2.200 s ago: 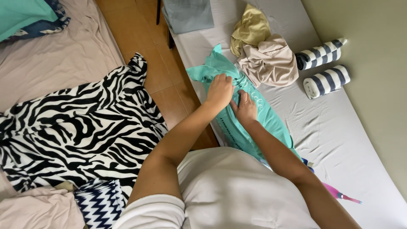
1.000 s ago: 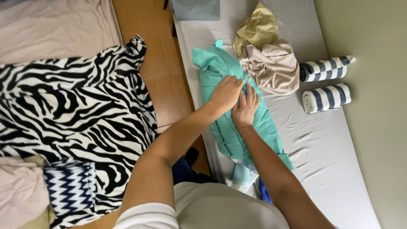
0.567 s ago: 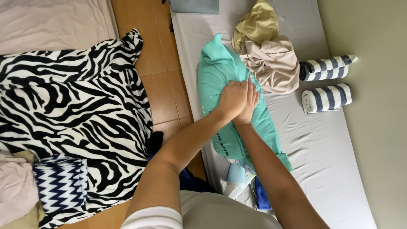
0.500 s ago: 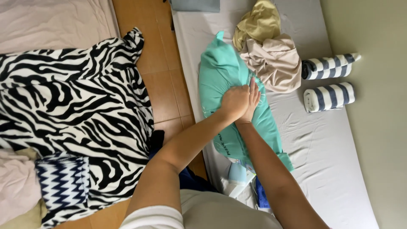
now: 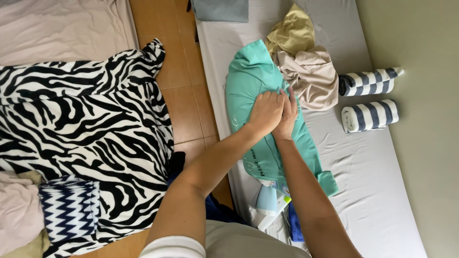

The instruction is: The person inserts a white pillow into a teal floral pillowcase on a bed. They align the corners, push the pillow inside, and smooth the case before zipping it closed.

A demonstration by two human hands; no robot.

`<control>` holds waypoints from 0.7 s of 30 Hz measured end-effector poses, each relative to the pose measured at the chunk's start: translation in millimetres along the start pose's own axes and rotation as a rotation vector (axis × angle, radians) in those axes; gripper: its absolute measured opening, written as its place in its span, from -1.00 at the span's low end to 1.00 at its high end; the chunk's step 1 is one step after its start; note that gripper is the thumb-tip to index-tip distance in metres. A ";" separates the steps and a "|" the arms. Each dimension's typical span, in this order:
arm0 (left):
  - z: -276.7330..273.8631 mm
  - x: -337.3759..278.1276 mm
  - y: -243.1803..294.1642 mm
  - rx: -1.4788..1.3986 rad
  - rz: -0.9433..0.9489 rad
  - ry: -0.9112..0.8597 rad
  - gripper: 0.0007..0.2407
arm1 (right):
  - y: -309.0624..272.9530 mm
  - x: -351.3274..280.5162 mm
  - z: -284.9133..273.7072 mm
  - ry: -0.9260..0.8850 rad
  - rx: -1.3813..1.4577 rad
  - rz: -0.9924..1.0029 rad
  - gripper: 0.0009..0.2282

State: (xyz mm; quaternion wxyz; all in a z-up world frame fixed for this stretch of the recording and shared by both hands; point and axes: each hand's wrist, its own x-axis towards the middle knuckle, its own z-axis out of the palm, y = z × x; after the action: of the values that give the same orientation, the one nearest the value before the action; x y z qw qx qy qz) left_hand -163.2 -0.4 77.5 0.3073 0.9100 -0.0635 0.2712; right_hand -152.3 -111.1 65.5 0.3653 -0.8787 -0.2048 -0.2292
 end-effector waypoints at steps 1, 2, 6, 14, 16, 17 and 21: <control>0.5 -0.5 -2.2 -0.026 0.018 -0.032 -0.87 | -1.0 3.0 -1.0 -0.048 -0.073 0.029 -0.58; 0.7 -2.9 -3.7 -0.052 0.035 -0.069 -0.86 | -2.4 3.9 -2.5 -0.097 -0.145 0.061 -0.61; -7.5 -14.9 -33.7 -0.305 0.104 -0.018 -0.81 | 12.1 21.1 -3.7 -0.070 -0.079 -0.009 -0.70; -3.7 -25.6 -67.8 -0.405 -0.105 0.235 -0.81 | 25.6 45.9 3.6 -0.073 -0.339 -0.026 -0.85; -12.1 -19.4 -61.3 -0.379 -0.095 0.253 -0.85 | 25.1 39.7 5.6 -0.065 -0.305 -0.022 -0.86; -16.1 -16.1 -58.3 -0.353 -0.086 0.272 -0.88 | 25.0 37.1 6.8 -0.059 -0.271 -0.020 -0.86; -1.9 -17.3 -59.7 -0.460 -0.131 0.199 -0.92 | 32.5 36.4 6.1 -0.005 -0.213 0.003 -0.89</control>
State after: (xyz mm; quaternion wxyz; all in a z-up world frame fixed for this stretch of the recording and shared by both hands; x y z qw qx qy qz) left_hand -161.9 47.8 38.2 0.5278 0.7871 -0.0340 0.3176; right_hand -104.1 -120.8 64.0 0.2699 -0.9134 -0.1787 -0.2469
